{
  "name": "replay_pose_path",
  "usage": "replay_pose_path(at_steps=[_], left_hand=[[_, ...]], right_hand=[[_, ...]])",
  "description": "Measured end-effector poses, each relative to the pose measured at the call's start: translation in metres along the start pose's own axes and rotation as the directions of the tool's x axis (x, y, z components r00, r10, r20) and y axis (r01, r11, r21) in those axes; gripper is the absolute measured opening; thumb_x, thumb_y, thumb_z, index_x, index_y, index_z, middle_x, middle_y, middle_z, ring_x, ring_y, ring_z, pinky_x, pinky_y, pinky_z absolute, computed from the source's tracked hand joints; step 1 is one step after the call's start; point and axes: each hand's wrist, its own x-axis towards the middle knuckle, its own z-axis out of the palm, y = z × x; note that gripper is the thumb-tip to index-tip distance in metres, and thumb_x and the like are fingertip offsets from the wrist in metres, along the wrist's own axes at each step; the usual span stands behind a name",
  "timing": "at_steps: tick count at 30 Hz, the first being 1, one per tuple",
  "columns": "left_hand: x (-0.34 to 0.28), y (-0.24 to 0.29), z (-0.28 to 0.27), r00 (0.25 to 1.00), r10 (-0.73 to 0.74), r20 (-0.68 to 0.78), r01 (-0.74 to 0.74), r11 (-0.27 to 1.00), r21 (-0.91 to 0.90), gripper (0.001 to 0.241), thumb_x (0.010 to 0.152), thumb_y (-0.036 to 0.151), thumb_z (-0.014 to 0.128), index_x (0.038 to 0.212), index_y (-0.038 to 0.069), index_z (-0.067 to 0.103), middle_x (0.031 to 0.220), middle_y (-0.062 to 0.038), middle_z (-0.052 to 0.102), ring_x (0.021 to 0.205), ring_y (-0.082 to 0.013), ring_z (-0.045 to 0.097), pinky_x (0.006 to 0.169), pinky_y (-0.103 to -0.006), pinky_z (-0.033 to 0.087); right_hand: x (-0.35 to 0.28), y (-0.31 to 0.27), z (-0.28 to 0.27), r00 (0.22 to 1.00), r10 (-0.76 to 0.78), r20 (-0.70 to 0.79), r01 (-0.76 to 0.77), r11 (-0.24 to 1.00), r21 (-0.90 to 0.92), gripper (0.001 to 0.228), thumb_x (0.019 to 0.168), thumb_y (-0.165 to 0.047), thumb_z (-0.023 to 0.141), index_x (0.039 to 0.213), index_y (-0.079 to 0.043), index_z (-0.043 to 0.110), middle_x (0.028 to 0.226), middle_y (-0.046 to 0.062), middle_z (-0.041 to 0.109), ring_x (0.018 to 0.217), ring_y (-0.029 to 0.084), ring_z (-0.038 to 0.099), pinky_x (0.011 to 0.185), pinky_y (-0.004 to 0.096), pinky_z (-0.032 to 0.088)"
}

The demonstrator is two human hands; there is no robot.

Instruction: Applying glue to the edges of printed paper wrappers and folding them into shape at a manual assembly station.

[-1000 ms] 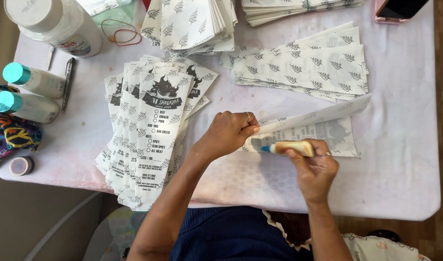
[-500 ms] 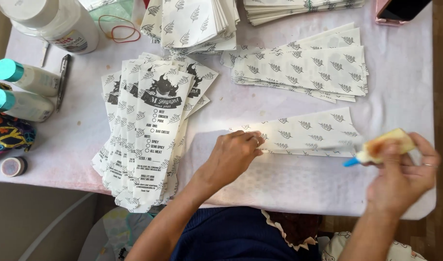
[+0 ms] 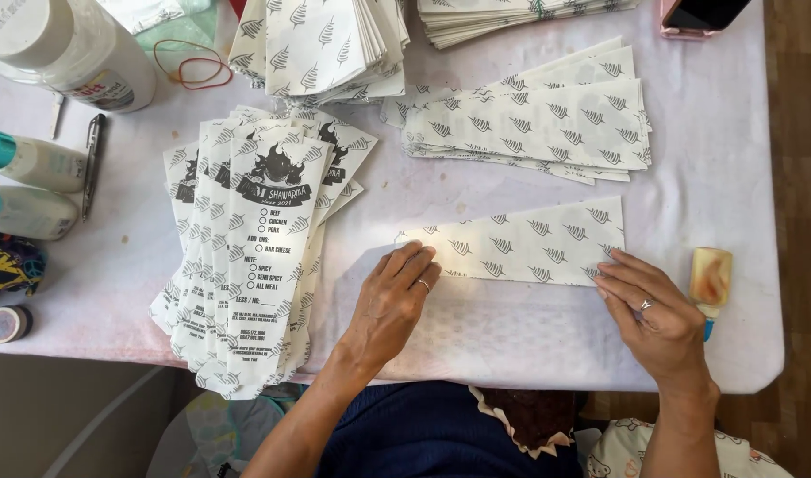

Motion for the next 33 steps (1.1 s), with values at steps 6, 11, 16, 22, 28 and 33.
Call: replay_pose_path(at_steps=[6, 11, 16, 22, 28, 33], left_hand=[[0.0, -0.003, 0.003, 1.0, 0.024, -0.003, -0.024, 1.0, 0.007, 0.023, 0.086, -0.012, 0.076, 0.109, -0.009, 0.072, 0.12, -0.023, 0.071, 0.122, -0.0401, 0.062, 0.094, -0.0463, 0.058], [0.001, 0.0, 0.001, 0.998, 0.056, -0.041, -0.055, 0.998, 0.021, 0.021, 0.087, -0.014, 0.075, 0.107, -0.011, 0.072, 0.118, -0.025, 0.07, 0.114, -0.0398, 0.065, 0.092, -0.0459, 0.06], [0.001, 0.0, 0.001, 0.996, 0.07, -0.062, -0.068, 0.997, 0.039, 0.018, 0.089, -0.014, 0.073, 0.107, -0.01, 0.072, 0.119, -0.023, 0.07, 0.113, -0.0384, 0.066, 0.092, -0.0446, 0.061], [0.006, 0.004, -0.011, 0.997, 0.062, -0.056, -0.062, 0.998, -0.004, 0.016, 0.094, -0.013, 0.063, 0.107, -0.01, 0.071, 0.119, -0.023, 0.07, 0.114, -0.0369, 0.067, 0.095, -0.0435, 0.061], [0.008, 0.014, -0.019, 0.984, -0.02, 0.176, 0.003, 0.995, 0.097, 0.032, 0.102, 0.024, 0.067, 0.133, 0.018, 0.067, 0.127, -0.02, 0.061, 0.123, -0.0374, 0.059, 0.098, -0.0436, 0.056], [0.008, 0.016, -0.017, 0.976, -0.074, 0.206, 0.067, 0.997, 0.038, 0.033, 0.1, 0.023, 0.067, 0.133, 0.017, 0.067, 0.129, -0.02, 0.057, 0.128, -0.038, 0.055, 0.094, -0.0434, 0.057]], right_hand=[[0.003, -0.004, 0.002, 1.0, -0.002, -0.018, 0.001, 0.999, -0.033, 0.016, 0.09, 0.018, 0.076, 0.103, 0.008, 0.075, 0.112, 0.022, 0.074, 0.117, 0.041, 0.072, 0.106, 0.043, 0.061], [0.002, -0.003, 0.003, 1.0, -0.011, -0.02, 0.01, 0.999, -0.032, 0.016, 0.09, 0.019, 0.075, 0.102, 0.009, 0.075, 0.11, 0.023, 0.074, 0.117, 0.043, 0.072, 0.105, 0.045, 0.061], [0.001, -0.002, 0.006, 0.999, -0.018, -0.042, 0.017, 0.999, -0.032, 0.015, 0.089, 0.021, 0.076, 0.101, 0.01, 0.075, 0.108, 0.024, 0.074, 0.115, 0.045, 0.072, 0.103, 0.046, 0.062], [0.002, -0.007, 0.004, 0.999, 0.04, -0.02, -0.04, 0.999, -0.016, 0.013, 0.091, 0.02, 0.073, 0.099, 0.01, 0.074, 0.109, 0.024, 0.074, 0.118, 0.042, 0.071, 0.104, 0.043, 0.061], [-0.008, -0.001, 0.003, 0.997, 0.007, 0.071, -0.002, 0.998, -0.065, 0.028, 0.093, -0.006, 0.074, 0.12, 0.003, 0.072, 0.126, 0.022, 0.069, 0.13, 0.039, 0.065, 0.115, 0.046, 0.056], [0.004, 0.0, 0.011, 0.998, 0.06, 0.008, -0.058, 0.982, -0.181, 0.009, 0.092, -0.007, 0.083, 0.091, 0.001, 0.081, 0.104, 0.011, 0.074, 0.105, 0.027, 0.062, 0.092, 0.036, 0.05]])
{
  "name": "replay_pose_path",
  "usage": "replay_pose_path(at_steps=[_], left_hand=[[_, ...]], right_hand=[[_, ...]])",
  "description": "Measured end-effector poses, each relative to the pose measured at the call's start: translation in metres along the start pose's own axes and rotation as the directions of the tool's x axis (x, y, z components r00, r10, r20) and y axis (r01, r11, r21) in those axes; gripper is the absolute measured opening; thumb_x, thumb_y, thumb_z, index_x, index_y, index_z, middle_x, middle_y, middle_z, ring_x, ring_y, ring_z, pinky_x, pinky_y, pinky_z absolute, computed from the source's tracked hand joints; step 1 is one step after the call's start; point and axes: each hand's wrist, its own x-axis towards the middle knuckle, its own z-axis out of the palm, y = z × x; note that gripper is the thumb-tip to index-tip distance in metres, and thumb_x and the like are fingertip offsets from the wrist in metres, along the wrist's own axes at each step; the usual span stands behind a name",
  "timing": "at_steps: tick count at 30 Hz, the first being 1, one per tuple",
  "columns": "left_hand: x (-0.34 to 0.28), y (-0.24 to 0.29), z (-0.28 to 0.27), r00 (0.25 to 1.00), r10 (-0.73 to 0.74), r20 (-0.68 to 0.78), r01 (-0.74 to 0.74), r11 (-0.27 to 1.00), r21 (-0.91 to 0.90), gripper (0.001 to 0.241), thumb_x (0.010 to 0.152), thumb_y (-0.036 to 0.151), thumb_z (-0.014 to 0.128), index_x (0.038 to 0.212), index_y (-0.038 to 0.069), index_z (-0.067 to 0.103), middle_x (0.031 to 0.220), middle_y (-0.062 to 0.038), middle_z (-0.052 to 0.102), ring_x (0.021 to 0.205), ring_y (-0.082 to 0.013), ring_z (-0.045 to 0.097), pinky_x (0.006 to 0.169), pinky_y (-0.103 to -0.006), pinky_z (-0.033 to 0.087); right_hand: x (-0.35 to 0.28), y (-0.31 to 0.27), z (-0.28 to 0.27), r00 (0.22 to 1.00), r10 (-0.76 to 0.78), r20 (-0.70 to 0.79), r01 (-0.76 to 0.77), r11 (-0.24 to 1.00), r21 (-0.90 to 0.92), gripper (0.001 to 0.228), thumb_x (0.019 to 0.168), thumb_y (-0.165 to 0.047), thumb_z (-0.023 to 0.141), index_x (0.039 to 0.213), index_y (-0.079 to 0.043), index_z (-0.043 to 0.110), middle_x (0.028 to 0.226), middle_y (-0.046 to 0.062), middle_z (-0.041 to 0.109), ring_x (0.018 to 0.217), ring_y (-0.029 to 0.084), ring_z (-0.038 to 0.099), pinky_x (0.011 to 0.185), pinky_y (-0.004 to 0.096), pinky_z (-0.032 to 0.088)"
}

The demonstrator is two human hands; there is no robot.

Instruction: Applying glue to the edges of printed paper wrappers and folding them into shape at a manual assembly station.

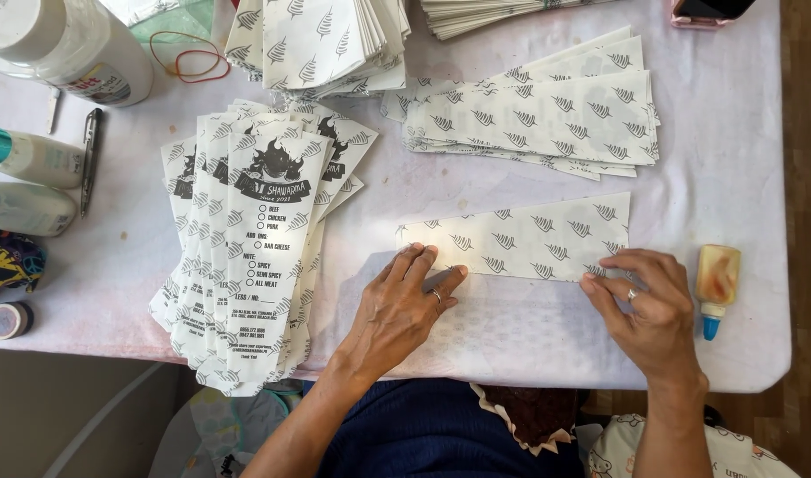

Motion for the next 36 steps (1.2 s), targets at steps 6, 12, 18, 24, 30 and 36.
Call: replay_pose_path(at_steps=[6, 12, 18, 24, 30, 36], left_hand=[[0.0, 0.001, 0.008, 0.999, -0.038, -0.023, 0.039, 0.999, 0.01, 0.032, 0.103, 0.034, 0.06, 0.128, 0.021, 0.073, 0.116, -0.02, 0.066, 0.121, -0.0427, 0.064, 0.104, -0.0527, 0.053], [0.001, 0.006, 0.002, 0.981, -0.057, -0.186, 0.044, 0.997, -0.071, 0.023, 0.097, 0.018, 0.075, 0.119, 0.012, 0.077, 0.123, -0.017, 0.061, 0.12, -0.035, 0.059, 0.087, -0.0413, 0.06], [0.036, 0.037, 0.044, 0.902, -0.277, -0.332, 0.265, 0.961, -0.083, 0.03, 0.094, 0.025, 0.075, 0.073, 0.003, 0.074, 0.11, -0.009, 0.063, 0.11, -0.0328, 0.051, 0.087, -0.0478, 0.04], [0.085, 0.051, 0.089, 0.946, -0.236, -0.225, 0.238, 0.971, -0.016, 0.04, 0.094, 0.001, 0.063, 0.13, -0.017, 0.061, 0.112, -0.018, 0.051, 0.094, -0.0337, 0.047, 0.078, -0.04, 0.047], [0.033, 0.025, 0.057, 0.876, -0.479, -0.048, 0.48, 0.877, 0.003, 0.055, 0.104, 0.026, 0.059, 0.152, 0.003, 0.042, 0.121, -0.008, 0.047, 0.094, -0.0224, 0.047, 0.076, -0.0367, 0.049], [-0.004, 0.007, 0.015, 0.849, -0.515, -0.122, 0.528, 0.837, 0.141, 0.055, 0.096, 0.019, 0.058, 0.148, 0.003, 0.049, 0.123, -0.011, 0.052, 0.095, -0.0321, 0.049, 0.072, -0.0456, 0.042]], right_hand=[[0.052, -0.008, 0.037, 0.985, -0.168, 0.042, 0.156, 0.965, 0.213, 0.013, 0.086, -0.007, 0.081, 0.099, -0.005, 0.078, 0.117, 0.012, 0.071, 0.117, 0.035, 0.065, 0.105, 0.049, 0.05], [0.051, 0.011, 0.01, 0.947, 0.027, 0.321, 0.023, 0.988, -0.153, 0.102, 0.075, -0.061, 0.074, 0.153, -0.003, 0.043, 0.152, 0.013, 0.044, 0.144, 0.032, 0.04, 0.121, 0.049, 0.031], [0.038, 0.022, 0.017, 0.905, 0.083, 0.418, 0.014, 0.974, -0.225, 0.114, 0.078, -0.068, 0.061, 0.164, -0.006, 0.02, 0.168, 0.012, 0.028, 0.158, 0.031, 0.018, 0.125, 0.062, 0.012], [0.04, 0.027, 0.019, 0.815, 0.218, 0.537, -0.075, 0.959, -0.275, 0.115, 0.079, -0.073, 0.05, 0.166, -0.017, 0.0, 0.174, 0.004, 0.003, 0.16, 0.023, -0.003, 0.123, 0.061, -0.005], [0.04, 0.027, 0.016, 0.823, 0.194, 0.534, -0.053, 0.962, -0.269, 0.118, 0.077, -0.073, 0.05, 0.165, -0.017, -0.004, 0.175, 0.004, -0.002, 0.16, 0.024, -0.005, 0.123, 0.062, -0.003], [0.048, 0.021, 0.009, 0.766, 0.307, 0.565, -0.165, 0.943, -0.288, 0.129, 0.07, -0.081, 0.049, 0.163, -0.016, -0.012, 0.174, 0.005, -0.012, 0.159, 0.023, -0.013, 0.123, 0.057, -0.012]])
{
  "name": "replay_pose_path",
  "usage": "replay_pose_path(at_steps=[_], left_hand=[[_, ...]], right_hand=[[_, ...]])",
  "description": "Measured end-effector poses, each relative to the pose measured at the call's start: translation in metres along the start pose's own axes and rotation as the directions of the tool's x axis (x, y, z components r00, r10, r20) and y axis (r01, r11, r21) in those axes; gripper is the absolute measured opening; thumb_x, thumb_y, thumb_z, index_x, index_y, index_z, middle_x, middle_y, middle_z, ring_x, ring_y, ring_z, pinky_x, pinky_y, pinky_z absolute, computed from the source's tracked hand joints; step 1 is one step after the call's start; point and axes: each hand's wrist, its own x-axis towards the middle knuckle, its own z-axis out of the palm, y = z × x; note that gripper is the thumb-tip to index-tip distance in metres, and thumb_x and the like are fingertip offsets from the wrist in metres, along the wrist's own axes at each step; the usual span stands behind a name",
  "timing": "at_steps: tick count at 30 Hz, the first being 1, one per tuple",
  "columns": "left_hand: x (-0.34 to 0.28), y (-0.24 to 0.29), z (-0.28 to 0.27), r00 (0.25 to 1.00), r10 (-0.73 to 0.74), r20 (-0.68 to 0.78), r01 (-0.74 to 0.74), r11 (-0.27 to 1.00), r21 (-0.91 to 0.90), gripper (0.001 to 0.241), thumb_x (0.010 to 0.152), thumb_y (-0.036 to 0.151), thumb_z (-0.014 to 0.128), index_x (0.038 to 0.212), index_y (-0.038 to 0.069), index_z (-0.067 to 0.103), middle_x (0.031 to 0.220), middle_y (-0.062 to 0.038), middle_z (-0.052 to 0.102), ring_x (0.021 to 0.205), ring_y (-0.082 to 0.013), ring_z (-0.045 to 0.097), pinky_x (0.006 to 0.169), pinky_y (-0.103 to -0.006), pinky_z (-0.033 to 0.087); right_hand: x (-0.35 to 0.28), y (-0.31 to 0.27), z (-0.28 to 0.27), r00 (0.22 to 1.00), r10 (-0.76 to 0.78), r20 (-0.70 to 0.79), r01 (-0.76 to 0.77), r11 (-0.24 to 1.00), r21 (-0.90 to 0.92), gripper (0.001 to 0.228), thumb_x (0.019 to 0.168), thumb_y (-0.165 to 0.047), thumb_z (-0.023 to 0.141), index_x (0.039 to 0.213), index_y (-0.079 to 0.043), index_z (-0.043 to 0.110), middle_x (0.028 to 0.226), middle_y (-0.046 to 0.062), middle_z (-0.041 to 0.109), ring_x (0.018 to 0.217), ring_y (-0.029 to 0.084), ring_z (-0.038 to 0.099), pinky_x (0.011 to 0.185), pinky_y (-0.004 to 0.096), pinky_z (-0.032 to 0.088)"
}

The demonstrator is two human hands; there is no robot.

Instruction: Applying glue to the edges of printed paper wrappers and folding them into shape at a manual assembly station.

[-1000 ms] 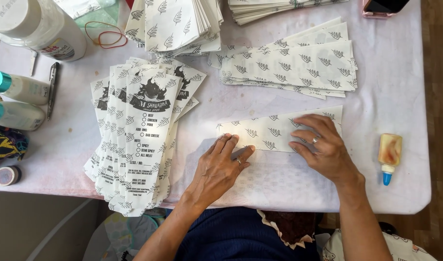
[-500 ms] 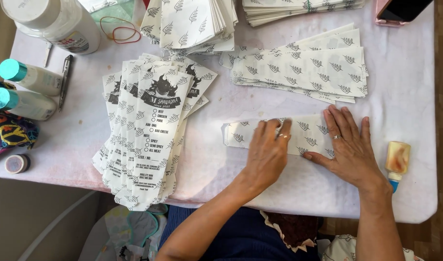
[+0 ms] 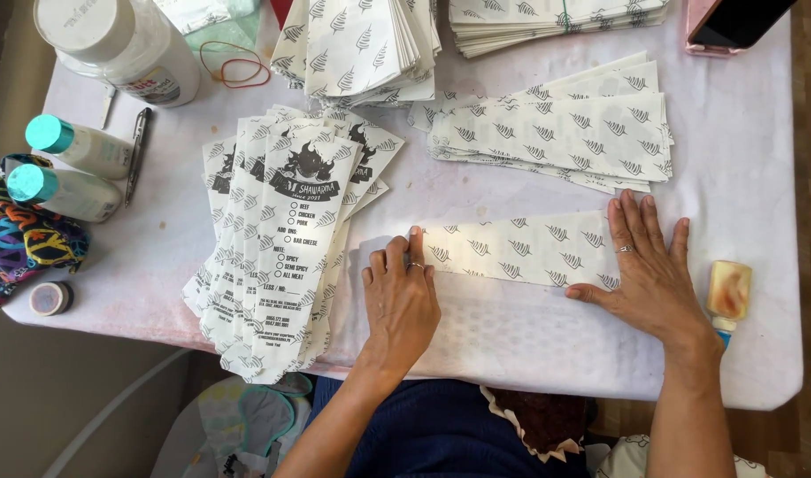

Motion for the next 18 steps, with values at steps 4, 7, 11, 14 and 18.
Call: replay_pose_path(at_steps=[4, 7, 11, 14, 18], left_hand=[[0.011, 0.017, -0.004, 0.999, -0.032, -0.034, 0.033, 0.998, 0.046, 0.07, 0.075, -0.004, 0.057, 0.144, -0.006, 0.049, 0.13, -0.019, 0.05, 0.102, -0.0348, 0.049, 0.078, -0.0443, 0.042], [0.018, 0.037, 0.004, 0.97, 0.093, -0.224, -0.161, 0.937, -0.311, 0.067, 0.074, -0.026, 0.044, 0.14, -0.011, 0.047, 0.135, -0.028, 0.049, 0.122, -0.0417, 0.051, 0.099, -0.0488, 0.048], [0.023, 0.042, 0.027, 0.961, 0.261, -0.094, -0.277, 0.915, -0.292, 0.048, 0.091, -0.002, 0.059, 0.139, -0.005, 0.058, 0.142, -0.02, 0.054, 0.134, -0.0378, 0.047, 0.101, -0.0481, 0.044], [0.023, 0.035, 0.024, 0.969, 0.246, -0.015, -0.239, 0.923, -0.301, 0.048, 0.094, 0.008, 0.061, 0.14, -0.002, 0.059, 0.146, -0.014, 0.054, 0.137, -0.0326, 0.046, 0.106, -0.0488, 0.041], [0.02, 0.03, 0.021, 0.96, 0.276, -0.048, -0.276, 0.901, -0.334, 0.051, 0.096, 0.012, 0.054, 0.144, -0.004, 0.052, 0.152, -0.015, 0.049, 0.139, -0.0321, 0.045, 0.109, -0.0478, 0.043]], right_hand=[[-0.005, -0.024, 0.008, 0.966, -0.013, -0.258, 0.027, 0.998, 0.054, 0.132, 0.069, -0.077, 0.056, 0.165, -0.005, 0.002, 0.172, 0.022, 0.008, 0.158, 0.041, -0.004, 0.122, 0.065, -0.006], [-0.002, -0.066, 0.026, 0.656, -0.008, -0.755, 0.208, 0.963, 0.17, 0.065, 0.1, -0.042, 0.067, 0.14, 0.01, 0.064, 0.146, 0.027, 0.054, 0.134, 0.042, 0.049, 0.111, 0.054, 0.042], [0.014, -0.094, 0.057, 0.91, 0.234, -0.342, 0.338, 0.057, 0.939, 0.05, 0.108, -0.023, 0.044, 0.153, -0.001, 0.043, 0.155, 0.015, 0.044, 0.138, 0.028, 0.05, 0.106, 0.037, 0.048], [0.021, -0.032, 0.073, 0.893, 0.361, -0.269, 0.359, -0.211, 0.909, 0.051, 0.106, -0.021, 0.046, 0.153, 0.0, 0.043, 0.156, 0.013, 0.049, 0.146, 0.025, 0.047, 0.119, 0.033, 0.042], [0.014, 0.027, 0.046, 0.633, 0.753, -0.177, 0.431, -0.153, 0.889, 0.041, 0.099, -0.012, 0.06, 0.137, 0.004, 0.054, 0.137, 0.01, 0.061, 0.134, 0.016, 0.062, 0.116, 0.023, 0.051]])
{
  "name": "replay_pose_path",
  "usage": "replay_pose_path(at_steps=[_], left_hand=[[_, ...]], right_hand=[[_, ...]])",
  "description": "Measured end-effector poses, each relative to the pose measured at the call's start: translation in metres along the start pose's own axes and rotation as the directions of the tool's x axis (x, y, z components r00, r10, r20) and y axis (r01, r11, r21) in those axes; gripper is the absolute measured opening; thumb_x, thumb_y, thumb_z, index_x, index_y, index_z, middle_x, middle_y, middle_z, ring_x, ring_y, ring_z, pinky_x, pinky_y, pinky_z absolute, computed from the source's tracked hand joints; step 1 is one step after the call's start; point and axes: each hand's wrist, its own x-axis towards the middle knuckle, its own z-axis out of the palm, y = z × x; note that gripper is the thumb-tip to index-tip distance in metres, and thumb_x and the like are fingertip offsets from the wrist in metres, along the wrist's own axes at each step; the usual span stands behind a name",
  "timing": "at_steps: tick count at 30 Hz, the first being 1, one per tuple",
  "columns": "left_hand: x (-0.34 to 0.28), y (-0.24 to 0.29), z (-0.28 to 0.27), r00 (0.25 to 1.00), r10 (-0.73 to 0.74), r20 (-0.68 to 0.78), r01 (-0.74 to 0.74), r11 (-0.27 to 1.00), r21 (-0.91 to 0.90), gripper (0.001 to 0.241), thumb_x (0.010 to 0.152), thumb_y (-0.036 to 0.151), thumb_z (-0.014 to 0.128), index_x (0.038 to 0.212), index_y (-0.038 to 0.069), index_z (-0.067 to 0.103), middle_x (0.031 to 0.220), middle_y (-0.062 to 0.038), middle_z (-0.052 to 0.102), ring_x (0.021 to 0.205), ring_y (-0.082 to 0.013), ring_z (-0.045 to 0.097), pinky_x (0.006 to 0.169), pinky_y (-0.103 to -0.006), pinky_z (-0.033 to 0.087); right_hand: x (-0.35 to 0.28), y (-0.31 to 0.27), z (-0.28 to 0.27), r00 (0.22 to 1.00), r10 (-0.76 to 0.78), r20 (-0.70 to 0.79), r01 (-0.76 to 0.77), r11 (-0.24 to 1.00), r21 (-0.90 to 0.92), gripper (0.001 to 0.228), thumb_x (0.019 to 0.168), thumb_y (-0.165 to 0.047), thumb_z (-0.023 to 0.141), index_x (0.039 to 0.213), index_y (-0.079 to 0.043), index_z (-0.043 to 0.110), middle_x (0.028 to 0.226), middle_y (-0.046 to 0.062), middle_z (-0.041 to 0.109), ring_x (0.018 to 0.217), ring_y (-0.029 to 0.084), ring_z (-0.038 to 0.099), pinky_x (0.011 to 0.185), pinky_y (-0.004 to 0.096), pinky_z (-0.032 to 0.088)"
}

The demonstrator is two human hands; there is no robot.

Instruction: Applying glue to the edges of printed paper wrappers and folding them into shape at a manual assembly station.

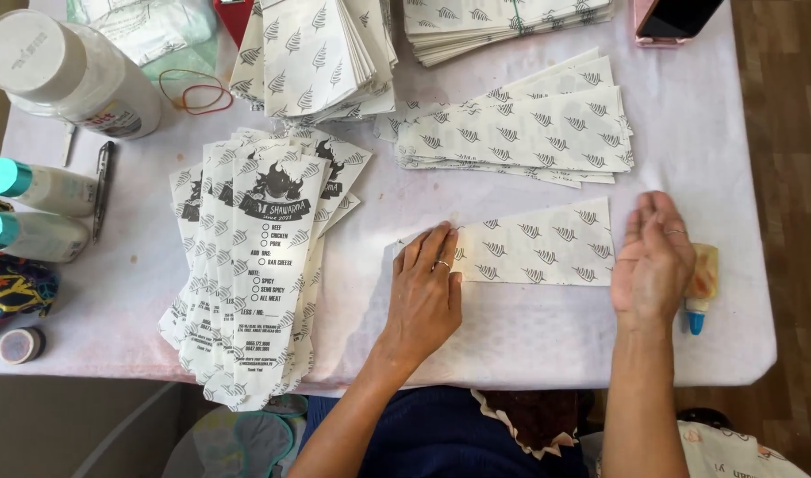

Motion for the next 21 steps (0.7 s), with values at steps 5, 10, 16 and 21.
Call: replay_pose_path(at_steps=[5, 10, 16, 21], left_hand=[[0.002, 0.006, -0.003, 1.0, -0.007, -0.004, 0.008, 0.999, 0.031, 0.052, 0.095, 0.013, 0.054, 0.144, -0.004, 0.052, 0.152, -0.016, 0.049, 0.138, -0.0325, 0.046, 0.108, -0.0476, 0.043], [0.001, 0.006, -0.002, 0.999, 0.038, -0.009, -0.037, 0.994, 0.105, 0.053, 0.096, 0.011, 0.055, 0.147, -0.003, 0.05, 0.155, -0.016, 0.049, 0.14, -0.0323, 0.046, 0.109, -0.0471, 0.044], [-0.008, 0.021, -0.001, 0.968, 0.238, 0.078, -0.249, 0.95, 0.187, 0.077, 0.081, -0.028, 0.046, 0.153, 0.0, 0.046, 0.165, -0.017, 0.033, 0.154, -0.0424, 0.029, 0.128, -0.0583, 0.024], [-0.039, 0.034, -0.017, 0.911, 0.305, 0.276, -0.348, 0.93, 0.12, 0.093, 0.098, 0.072, 0.04, 0.16, 0.003, 0.031, 0.165, -0.025, 0.033, 0.156, -0.0409, 0.025, 0.127, -0.0594, 0.016]], right_hand=[[-0.102, -0.012, 0.043, 0.931, 0.039, 0.363, -0.04, 0.999, -0.003, 0.048, 0.103, -0.012, 0.052, 0.146, 0.006, 0.044, 0.147, 0.02, 0.051, 0.139, 0.029, 0.05, 0.126, 0.035, 0.04], [-0.123, -0.026, 0.005, 0.894, 0.242, 0.377, -0.293, 0.953, 0.083, 0.042, 0.101, -0.005, 0.047, 0.142, 0.006, 0.051, 0.15, 0.026, 0.054, 0.142, 0.039, 0.052, 0.125, 0.042, 0.041], [-0.101, -0.054, -0.039, 0.996, 0.04, 0.08, -0.013, 0.95, -0.312, 0.038, 0.112, -0.013, 0.038, 0.142, 0.009, 0.046, 0.15, 0.026, 0.05, 0.146, 0.037, 0.051, 0.128, 0.039, 0.043], [-0.075, -0.065, 0.015, 0.881, -0.291, 0.373, 0.465, 0.68, -0.567, 0.026, 0.113, 0.003, 0.056, 0.137, 0.012, 0.057, 0.129, 0.018, 0.056, 0.127, 0.031, 0.061, 0.11, 0.041, 0.058]])
